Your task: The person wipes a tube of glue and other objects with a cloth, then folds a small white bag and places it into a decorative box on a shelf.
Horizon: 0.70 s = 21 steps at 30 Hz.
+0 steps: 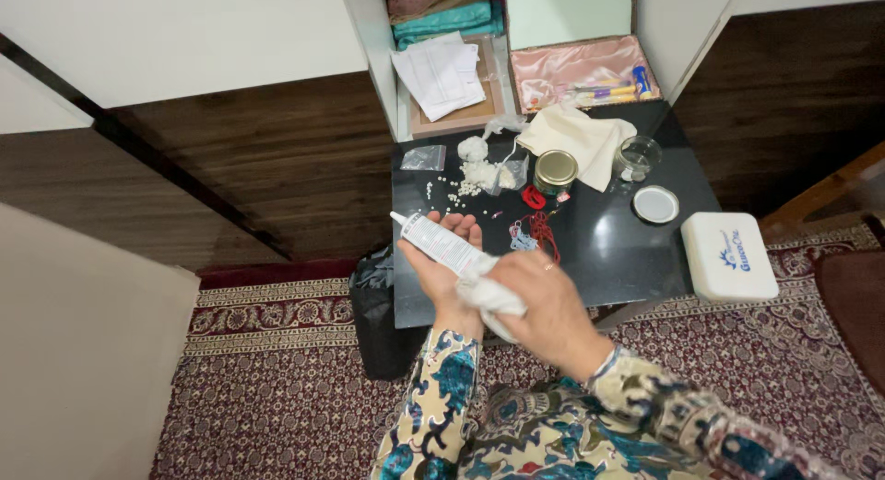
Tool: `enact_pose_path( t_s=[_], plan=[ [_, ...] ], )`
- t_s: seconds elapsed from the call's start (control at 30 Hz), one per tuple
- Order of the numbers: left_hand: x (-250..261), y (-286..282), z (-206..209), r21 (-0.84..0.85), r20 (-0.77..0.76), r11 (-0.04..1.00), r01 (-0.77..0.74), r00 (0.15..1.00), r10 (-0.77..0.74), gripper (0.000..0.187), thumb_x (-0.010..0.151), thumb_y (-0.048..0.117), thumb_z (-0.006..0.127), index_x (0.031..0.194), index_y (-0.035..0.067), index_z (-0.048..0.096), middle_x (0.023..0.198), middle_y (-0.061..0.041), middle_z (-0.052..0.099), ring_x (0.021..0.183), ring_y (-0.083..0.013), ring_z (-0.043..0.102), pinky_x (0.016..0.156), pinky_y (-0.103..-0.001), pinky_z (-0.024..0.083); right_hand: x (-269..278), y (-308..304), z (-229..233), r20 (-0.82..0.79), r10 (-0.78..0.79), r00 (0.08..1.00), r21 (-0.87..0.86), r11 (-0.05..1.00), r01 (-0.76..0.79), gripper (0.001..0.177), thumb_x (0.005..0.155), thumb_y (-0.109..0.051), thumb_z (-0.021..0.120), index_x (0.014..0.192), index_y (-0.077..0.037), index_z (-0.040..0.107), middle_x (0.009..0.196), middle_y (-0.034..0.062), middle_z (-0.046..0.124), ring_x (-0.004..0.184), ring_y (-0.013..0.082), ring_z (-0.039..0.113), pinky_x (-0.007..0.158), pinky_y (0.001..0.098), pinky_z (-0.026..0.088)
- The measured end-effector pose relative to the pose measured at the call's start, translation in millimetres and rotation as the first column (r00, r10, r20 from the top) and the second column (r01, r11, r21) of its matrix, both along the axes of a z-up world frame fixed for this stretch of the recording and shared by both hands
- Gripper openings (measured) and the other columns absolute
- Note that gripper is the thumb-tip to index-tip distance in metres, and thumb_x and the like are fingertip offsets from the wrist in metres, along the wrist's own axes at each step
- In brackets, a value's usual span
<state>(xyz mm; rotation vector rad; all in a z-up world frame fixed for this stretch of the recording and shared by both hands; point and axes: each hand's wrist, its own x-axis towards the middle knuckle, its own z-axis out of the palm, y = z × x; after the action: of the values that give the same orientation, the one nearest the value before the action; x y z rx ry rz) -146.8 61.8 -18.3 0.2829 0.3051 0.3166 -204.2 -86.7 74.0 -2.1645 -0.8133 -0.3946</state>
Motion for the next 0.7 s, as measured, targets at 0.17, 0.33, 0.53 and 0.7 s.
enact_pose_path(
  t_s=[0.17,0.33,0.53,0.7],
  plan=[
    [-3,-4,13,0.011,0.061,0.999,0.052,0.997,-0.052,0.067,0.103,0.070,0.030,0.119,0.010,0.055,0.100,-0.012,0.067,0.094,-0.0283,0.067,0.086,-0.041,0.056,20,-1,-24,-0.075,-0.188,0.979,0.015,0.982,0.190,0.036,0.081,-0.018,0.078,0.109,0.000,0.066,0.107,0.0161,0.067,0.103,0.0351,0.065,0.089,0.0413,0.052],
    [-3,-5,33,0.042,0.077,0.992,0.119,0.990,-0.122,0.068,0.104,0.066,0.027,0.122,0.007,0.056,0.106,-0.016,0.069,0.099,-0.0297,0.068,0.090,-0.042,0.057,27,-16,-32,-0.854,0.384,0.350,0.486,0.829,0.277,0.041,0.088,-0.025,0.071,0.123,-0.004,0.068,0.113,0.0078,0.075,0.096,0.0122,0.071,0.082,0.0291,0.056],
    [-6,-13,38,0.365,-0.089,0.924,0.116,0.992,-0.089,0.050,0.102,0.055,0.035,0.134,0.018,0.044,0.114,-0.012,0.065,0.094,-0.0258,0.067,0.081,-0.042,0.056,24,-10,-16,-0.429,-0.124,0.895,0.052,0.985,0.162,0.039,0.083,-0.021,0.080,0.117,-0.005,0.070,0.106,0.0101,0.074,0.095,0.0169,0.073,0.081,0.0312,0.056],
    [4,-1,25,0.191,-0.149,0.970,0.150,0.981,-0.122,0.041,0.106,0.039,0.060,0.137,0.015,0.047,0.107,-0.009,0.063,0.090,-0.0250,0.067,0.081,-0.042,0.053,27,-14,-16,-0.562,0.095,0.822,0.303,0.948,0.098,0.038,0.089,-0.016,0.075,0.124,-0.004,0.068,0.105,0.0058,0.076,0.094,0.0121,0.071,0.081,0.0280,0.057]
  ],
)
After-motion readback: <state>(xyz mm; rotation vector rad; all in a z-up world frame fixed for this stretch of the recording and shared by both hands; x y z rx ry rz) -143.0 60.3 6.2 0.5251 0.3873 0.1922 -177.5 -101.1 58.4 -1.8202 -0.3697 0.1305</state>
